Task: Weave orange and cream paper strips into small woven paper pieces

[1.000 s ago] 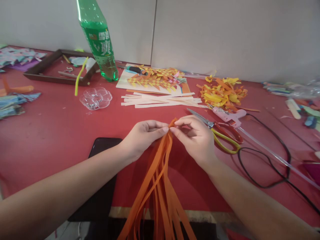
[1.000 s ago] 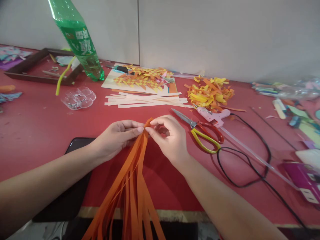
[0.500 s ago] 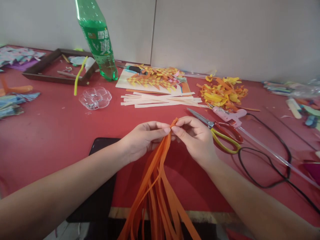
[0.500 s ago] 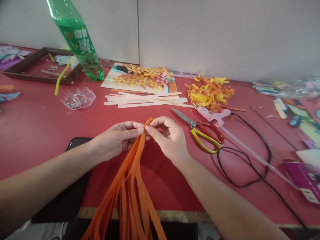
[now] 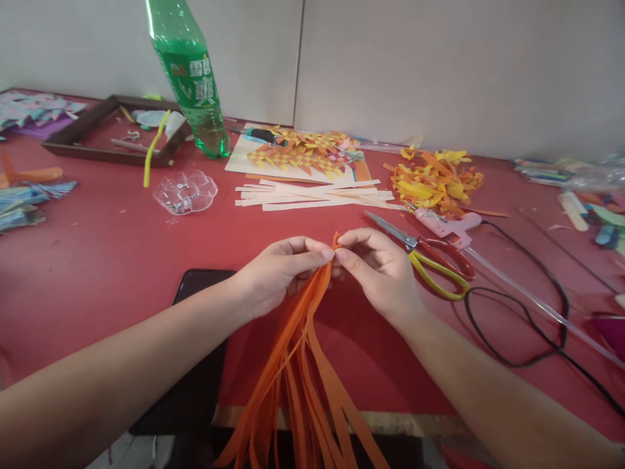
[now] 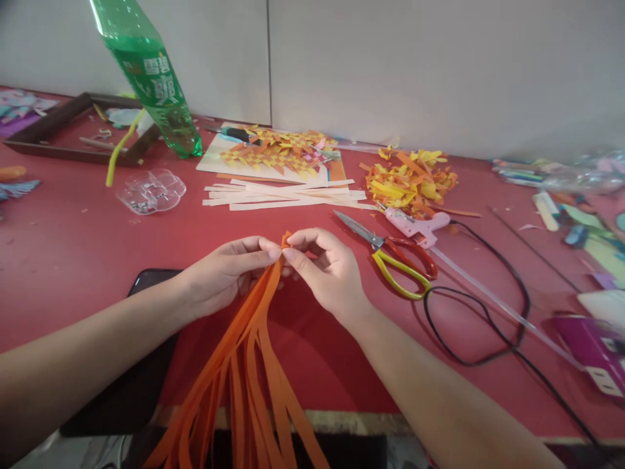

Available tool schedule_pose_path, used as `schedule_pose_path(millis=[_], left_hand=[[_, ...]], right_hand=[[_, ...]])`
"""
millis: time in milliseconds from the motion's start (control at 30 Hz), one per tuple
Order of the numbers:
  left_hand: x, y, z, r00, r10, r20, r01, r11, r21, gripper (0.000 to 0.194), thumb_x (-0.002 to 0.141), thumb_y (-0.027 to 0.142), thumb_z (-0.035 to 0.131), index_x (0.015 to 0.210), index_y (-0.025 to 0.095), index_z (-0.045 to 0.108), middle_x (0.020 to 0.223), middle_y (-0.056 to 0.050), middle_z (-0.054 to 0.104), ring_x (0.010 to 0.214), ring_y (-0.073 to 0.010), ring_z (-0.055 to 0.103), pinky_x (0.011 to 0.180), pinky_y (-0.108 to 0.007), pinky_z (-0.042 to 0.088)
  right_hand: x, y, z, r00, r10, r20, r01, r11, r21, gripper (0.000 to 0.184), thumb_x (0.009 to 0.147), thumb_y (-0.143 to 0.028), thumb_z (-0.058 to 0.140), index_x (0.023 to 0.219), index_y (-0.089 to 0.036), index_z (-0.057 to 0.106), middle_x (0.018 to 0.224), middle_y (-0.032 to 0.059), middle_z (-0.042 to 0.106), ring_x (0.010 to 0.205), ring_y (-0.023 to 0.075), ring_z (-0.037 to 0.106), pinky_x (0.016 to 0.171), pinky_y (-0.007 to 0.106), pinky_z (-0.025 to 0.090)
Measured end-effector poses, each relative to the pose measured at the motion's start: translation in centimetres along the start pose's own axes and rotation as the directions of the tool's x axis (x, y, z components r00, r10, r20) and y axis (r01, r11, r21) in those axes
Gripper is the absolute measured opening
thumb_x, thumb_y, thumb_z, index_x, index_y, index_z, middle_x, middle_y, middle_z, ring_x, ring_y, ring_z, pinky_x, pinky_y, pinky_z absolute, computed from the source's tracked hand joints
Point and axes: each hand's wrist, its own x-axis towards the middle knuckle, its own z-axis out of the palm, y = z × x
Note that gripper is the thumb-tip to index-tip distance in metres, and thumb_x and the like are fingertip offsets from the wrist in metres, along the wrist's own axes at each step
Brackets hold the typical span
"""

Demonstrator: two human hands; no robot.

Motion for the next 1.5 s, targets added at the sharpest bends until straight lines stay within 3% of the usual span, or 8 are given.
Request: schedule_pose_path(millis=[367, 600, 900, 1067, 1267, 1500], left_hand=[[0.11, -0.01, -0.05, 0.999, 0.019, -0.043, -0.018, 1.0, 0.013, 0.02, 0.071, 0.028, 0.081, 0.077, 0.015, 0.066, 0.078, -0.004, 0.073, 0.075, -0.0128, 0.069, 0.071, -0.022, 0.051], [0.13, -0.08, -0.05, 0.998, 0.043, -0.036, -0.044, 0.999, -0.032, 0.02, 0.069, 0.029, 0.082, 0.077, 0.016, 0.067, 0.079, -0.003, 0.073, 0.074, -0.013, 0.067, 0.068, -0.022, 0.05], [0.04, 0.19, 0.04, 0.998, 0.03, -0.064, -0.031, 0.999, -0.012, 0.019, 0.069, 0.027, 0.082, 0.075, 0.017, 0.068, 0.071, 0.001, 0.07, 0.062, -0.008, 0.062, 0.062, -0.019, 0.047], [0.03, 0.14, 0.06, 0.998, 0.028, -0.057, -0.03, 0.999, -0.033, 0.019, 0.069, 0.027, 0.082, 0.075, 0.016, 0.069, 0.076, -0.001, 0.072, 0.068, -0.0105, 0.065, 0.065, -0.021, 0.049], [0.14, 0.08, -0.19, 0.995, 0.032, -0.093, -0.035, 0.999, -0.033, 0.017, 0.072, 0.027, 0.08, 0.077, 0.017, 0.068, 0.071, 0.002, 0.068, 0.063, -0.0093, 0.064, 0.06, -0.02, 0.049], [0.12, 0.05, 0.12, 0.998, 0.018, -0.058, -0.022, 0.997, -0.07, 0.016, 0.072, 0.024, 0.08, 0.075, 0.016, 0.067, 0.079, -0.001, 0.071, 0.076, -0.013, 0.069, 0.081, -0.028, 0.054]], right_hand=[[-0.12, 0.04, 0.12, 0.979, -0.204, -0.008, 0.201, 0.971, -0.128, 0.003, 0.082, -0.021, 0.07, 0.083, -0.023, 0.067, 0.084, -0.0002, 0.063, 0.067, 0.0111, 0.064, 0.057, 0.025, 0.059], [-0.27, 0.3, 0.09, 0.943, -0.334, -0.003, 0.329, 0.931, -0.16, 0.01, 0.083, -0.014, 0.068, 0.087, -0.024, 0.069, 0.087, 0.0012, 0.061, 0.072, 0.0132, 0.065, 0.063, 0.03, 0.063], [-0.23, -0.07, 0.11, 0.934, -0.357, -0.011, 0.337, 0.89, -0.306, 0.011, 0.082, -0.014, 0.068, 0.086, -0.024, 0.067, 0.091, 0.0024, 0.057, 0.082, 0.0148, 0.062, 0.064, 0.028, 0.06], [-0.28, -0.11, -0.05, 0.938, -0.348, -0.004, 0.327, 0.886, -0.329, 0.005, 0.085, -0.019, 0.064, 0.084, -0.024, 0.065, 0.089, 0.003, 0.055, 0.081, 0.0161, 0.06, 0.062, 0.03, 0.059], [-0.62, -0.19, -0.41, 0.865, -0.495, 0.084, 0.474, 0.751, -0.46, 0.012, 0.084, -0.014, 0.063, 0.089, -0.024, 0.063, 0.09, 0.0043, 0.063, 0.087, 0.0198, 0.061, 0.081, 0.039, 0.054], [-0.6, 0.08, -0.19, 0.921, -0.388, 0.036, 0.366, 0.831, -0.418, 0.006, 0.087, -0.019, 0.062, 0.088, -0.025, 0.062, 0.086, 0.0032, 0.064, 0.08, 0.0182, 0.062, 0.073, 0.035, 0.054]])
